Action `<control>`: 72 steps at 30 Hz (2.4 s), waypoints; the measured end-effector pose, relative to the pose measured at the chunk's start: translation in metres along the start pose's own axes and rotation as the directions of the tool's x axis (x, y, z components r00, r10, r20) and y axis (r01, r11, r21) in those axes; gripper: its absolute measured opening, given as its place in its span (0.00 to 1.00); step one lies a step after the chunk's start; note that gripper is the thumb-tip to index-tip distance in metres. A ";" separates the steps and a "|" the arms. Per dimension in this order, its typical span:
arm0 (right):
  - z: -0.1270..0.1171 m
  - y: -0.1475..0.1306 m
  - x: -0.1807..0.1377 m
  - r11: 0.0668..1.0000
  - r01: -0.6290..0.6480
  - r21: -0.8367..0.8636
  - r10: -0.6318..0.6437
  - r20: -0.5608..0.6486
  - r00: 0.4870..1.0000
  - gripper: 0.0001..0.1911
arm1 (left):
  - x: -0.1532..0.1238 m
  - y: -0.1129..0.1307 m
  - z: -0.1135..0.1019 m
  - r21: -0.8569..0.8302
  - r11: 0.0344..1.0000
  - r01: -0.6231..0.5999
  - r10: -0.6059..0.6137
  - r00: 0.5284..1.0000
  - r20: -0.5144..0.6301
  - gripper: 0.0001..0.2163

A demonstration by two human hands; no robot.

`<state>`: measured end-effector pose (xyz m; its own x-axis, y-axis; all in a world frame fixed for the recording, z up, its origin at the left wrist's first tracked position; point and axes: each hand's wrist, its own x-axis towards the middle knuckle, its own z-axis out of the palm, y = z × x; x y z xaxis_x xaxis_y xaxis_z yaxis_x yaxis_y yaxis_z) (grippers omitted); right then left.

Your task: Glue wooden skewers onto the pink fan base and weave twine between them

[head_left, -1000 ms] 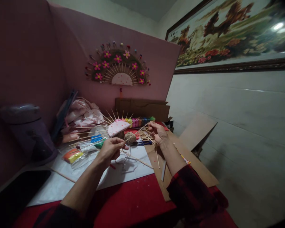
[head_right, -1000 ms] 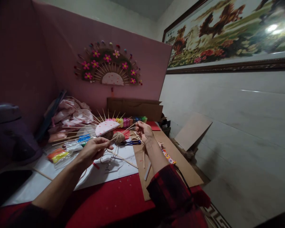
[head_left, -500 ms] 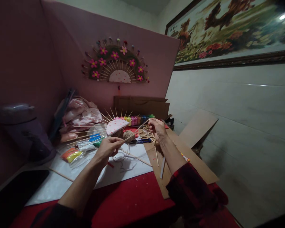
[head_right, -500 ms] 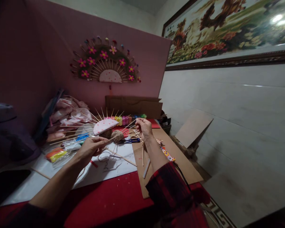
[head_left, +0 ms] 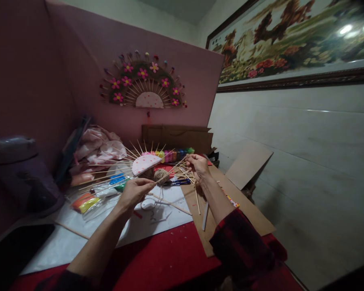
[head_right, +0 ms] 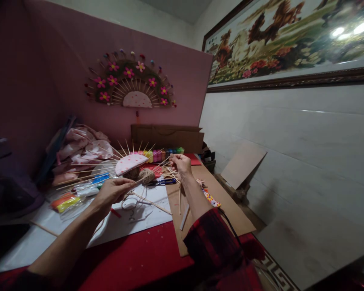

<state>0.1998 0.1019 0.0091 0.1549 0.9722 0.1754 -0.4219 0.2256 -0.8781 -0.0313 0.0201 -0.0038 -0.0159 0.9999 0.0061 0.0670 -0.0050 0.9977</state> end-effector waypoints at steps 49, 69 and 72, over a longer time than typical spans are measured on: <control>0.049 -0.002 -0.046 0.961 -0.066 0.268 0.034 0.122 0.992 0.07 | -0.020 0.009 0.021 0.079 0.987 0.137 -0.154 0.947 0.281 0.09; 0.045 -0.014 -0.050 0.990 -0.091 0.103 0.059 0.275 0.960 0.15 | -0.018 0.008 0.015 -0.008 1.000 -0.024 0.025 0.985 0.169 0.17; 0.052 -0.006 -0.062 0.987 -0.135 -0.090 0.160 0.443 0.882 0.17 | -0.017 0.011 0.012 -0.117 0.981 -0.156 0.161 0.986 0.037 0.19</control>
<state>0.1466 0.0433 0.0268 -0.3269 0.9212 0.2110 -0.3571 0.0863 -0.9301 -0.0182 0.0037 0.0060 0.0324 0.9859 0.1642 -0.0488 -0.1625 0.9855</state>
